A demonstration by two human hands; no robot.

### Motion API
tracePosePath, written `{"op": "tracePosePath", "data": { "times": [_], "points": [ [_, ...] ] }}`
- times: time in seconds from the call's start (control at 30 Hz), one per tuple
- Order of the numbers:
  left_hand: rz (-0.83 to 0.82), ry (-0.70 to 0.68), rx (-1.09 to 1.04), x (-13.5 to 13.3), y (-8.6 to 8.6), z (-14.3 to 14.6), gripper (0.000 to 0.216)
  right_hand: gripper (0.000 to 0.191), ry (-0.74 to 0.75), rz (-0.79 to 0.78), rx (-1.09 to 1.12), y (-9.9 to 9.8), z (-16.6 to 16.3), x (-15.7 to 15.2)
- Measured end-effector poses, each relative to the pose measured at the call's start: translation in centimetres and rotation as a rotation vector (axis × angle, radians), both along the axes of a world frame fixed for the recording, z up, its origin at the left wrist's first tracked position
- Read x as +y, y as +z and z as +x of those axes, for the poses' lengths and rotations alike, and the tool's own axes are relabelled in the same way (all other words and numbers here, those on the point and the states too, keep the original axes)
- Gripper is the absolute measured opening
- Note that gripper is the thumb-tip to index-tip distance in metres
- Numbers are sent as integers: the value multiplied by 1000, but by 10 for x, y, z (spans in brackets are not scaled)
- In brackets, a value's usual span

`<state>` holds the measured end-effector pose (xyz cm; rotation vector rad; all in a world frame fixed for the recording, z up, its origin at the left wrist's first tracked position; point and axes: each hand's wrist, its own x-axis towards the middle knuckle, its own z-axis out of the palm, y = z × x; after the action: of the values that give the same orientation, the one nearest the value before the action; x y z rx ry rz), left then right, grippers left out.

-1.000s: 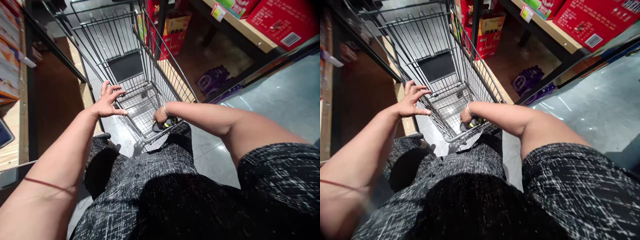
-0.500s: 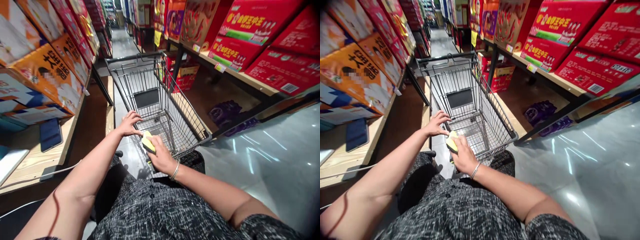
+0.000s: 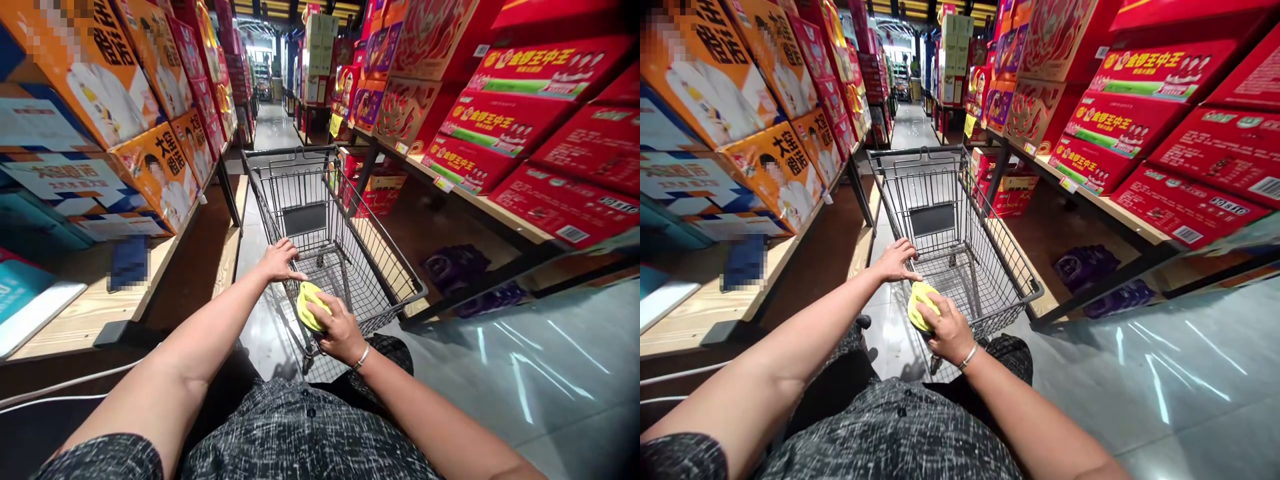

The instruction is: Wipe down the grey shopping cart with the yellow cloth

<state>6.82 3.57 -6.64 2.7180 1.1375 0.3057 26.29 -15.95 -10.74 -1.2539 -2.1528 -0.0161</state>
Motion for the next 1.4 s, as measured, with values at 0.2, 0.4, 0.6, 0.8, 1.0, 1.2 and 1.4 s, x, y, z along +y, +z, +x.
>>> {"op": "tracePosePath", "data": {
  "times": [0.2,0.4,0.6,0.8,1.0,1.2,1.4],
  "points": [
    [0,106,11,6,1,31,66,65,32,-9,93,-1,44,26],
    [-62,248,14,-1,3,75,85,60,24,-100,162,2,105,54],
    [-134,242,-52,-29,5,121,88,48,-136,-180,160,-3,195,68],
    [-258,-13,-25,-49,16,132,92,41,-419,-21,149,0,253,80],
    [43,240,-51,-26,72,44,75,43,-411,113,244,11,193,101],
    [410,653,-131,-5,104,-91,58,51,-293,136,270,16,104,139],
    [343,412,-276,-24,70,-132,38,46,-360,136,308,15,79,152]
  ]
}}
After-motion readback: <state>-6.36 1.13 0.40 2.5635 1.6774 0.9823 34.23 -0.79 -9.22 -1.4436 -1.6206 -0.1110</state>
